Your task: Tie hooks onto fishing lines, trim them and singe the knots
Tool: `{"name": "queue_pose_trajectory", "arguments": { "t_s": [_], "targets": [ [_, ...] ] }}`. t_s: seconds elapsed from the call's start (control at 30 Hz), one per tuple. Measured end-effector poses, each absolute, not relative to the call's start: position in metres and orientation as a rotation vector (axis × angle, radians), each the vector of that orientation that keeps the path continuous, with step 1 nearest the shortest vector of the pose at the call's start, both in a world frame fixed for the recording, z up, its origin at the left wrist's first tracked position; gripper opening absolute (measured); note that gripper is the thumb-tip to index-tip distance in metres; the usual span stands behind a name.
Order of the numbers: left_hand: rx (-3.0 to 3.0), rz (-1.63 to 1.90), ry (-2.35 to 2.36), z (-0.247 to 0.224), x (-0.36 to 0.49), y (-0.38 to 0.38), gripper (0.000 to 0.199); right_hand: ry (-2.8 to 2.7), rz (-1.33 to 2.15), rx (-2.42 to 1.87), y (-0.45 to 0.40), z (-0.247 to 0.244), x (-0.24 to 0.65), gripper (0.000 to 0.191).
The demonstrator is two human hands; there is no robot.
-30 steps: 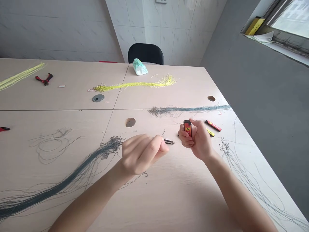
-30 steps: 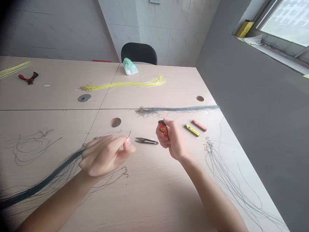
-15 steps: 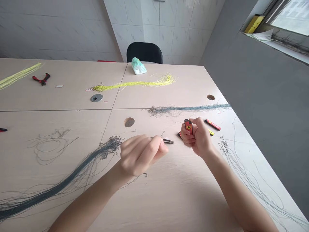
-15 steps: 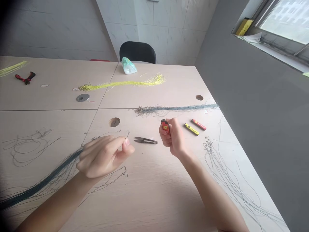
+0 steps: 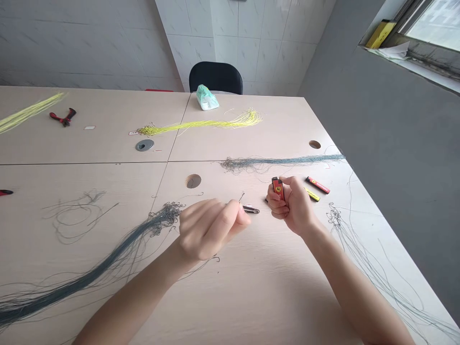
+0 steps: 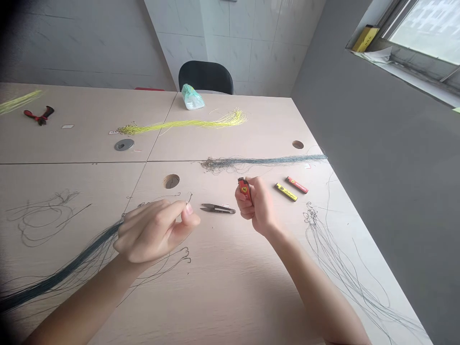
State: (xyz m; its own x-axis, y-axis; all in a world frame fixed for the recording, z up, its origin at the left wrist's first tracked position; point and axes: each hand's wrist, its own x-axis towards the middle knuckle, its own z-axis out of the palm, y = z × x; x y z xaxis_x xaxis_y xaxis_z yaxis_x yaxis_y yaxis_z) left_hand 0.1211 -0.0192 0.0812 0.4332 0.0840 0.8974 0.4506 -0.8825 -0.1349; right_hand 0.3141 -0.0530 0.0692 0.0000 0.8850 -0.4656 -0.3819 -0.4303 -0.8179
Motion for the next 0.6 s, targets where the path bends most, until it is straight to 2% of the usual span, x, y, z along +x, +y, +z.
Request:
{"name": "queue_pose_trajectory", "arguments": {
  "t_s": [0.37, 0.6],
  "targets": [
    [-2.408, -1.426, -0.449, 0.063, 0.132, -0.017, 0.019, -0.647, 1.87, -1.104, -0.077, 0.084, 0.287, 0.037],
    [-2.466, -1.348, -0.427, 0.064, 0.132, -0.021, 0.015, -0.617, 1.887, -1.113, -0.081, 0.081, 0.28, 0.038]
  ]
}}
